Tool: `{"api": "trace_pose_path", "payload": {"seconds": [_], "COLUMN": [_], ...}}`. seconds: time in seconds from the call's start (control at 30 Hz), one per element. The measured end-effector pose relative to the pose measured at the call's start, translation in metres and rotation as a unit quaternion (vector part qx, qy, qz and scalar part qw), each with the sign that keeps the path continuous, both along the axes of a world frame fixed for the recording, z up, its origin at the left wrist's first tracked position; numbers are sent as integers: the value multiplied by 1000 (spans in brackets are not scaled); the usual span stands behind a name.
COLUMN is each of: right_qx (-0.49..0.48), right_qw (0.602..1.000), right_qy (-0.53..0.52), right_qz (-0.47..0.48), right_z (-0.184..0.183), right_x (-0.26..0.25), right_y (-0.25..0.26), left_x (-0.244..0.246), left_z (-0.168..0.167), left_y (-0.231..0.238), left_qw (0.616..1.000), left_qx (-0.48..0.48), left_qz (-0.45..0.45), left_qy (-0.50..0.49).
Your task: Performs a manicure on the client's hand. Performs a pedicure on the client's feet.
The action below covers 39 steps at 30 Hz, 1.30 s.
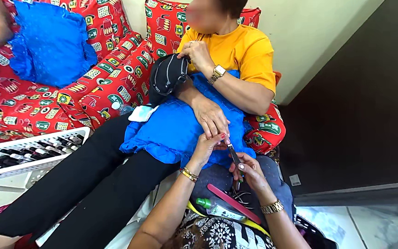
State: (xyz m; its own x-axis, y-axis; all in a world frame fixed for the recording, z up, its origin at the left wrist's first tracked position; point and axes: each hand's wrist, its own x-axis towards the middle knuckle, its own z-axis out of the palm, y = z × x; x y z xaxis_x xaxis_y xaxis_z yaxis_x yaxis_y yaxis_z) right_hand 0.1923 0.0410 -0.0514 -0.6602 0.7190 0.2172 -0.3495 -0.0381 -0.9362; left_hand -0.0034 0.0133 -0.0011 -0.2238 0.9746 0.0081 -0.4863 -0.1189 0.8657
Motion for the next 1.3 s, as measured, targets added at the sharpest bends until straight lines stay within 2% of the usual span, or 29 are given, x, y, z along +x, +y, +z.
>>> {"api": "trace_pose_path", "payload": {"seconds": [0.9,1.1,1.3], "right_qx": [0,-10,-14], "right_qw": [1000,996,994], "right_qy": [-24,15,-14], "right_qz": [5,87,105], "right_z": [14,6,17], "right_x": [-2,2,4], "right_y": [0,17,30], "left_x": [-4,-8,-11], "left_z": [2,1,4], "left_y": [1,-1,0], "left_qw": [1000,999,999], "left_qx": [-2,4,4], "left_qz": [12,-12,-17], "left_qy": [-14,-36,-46]}}
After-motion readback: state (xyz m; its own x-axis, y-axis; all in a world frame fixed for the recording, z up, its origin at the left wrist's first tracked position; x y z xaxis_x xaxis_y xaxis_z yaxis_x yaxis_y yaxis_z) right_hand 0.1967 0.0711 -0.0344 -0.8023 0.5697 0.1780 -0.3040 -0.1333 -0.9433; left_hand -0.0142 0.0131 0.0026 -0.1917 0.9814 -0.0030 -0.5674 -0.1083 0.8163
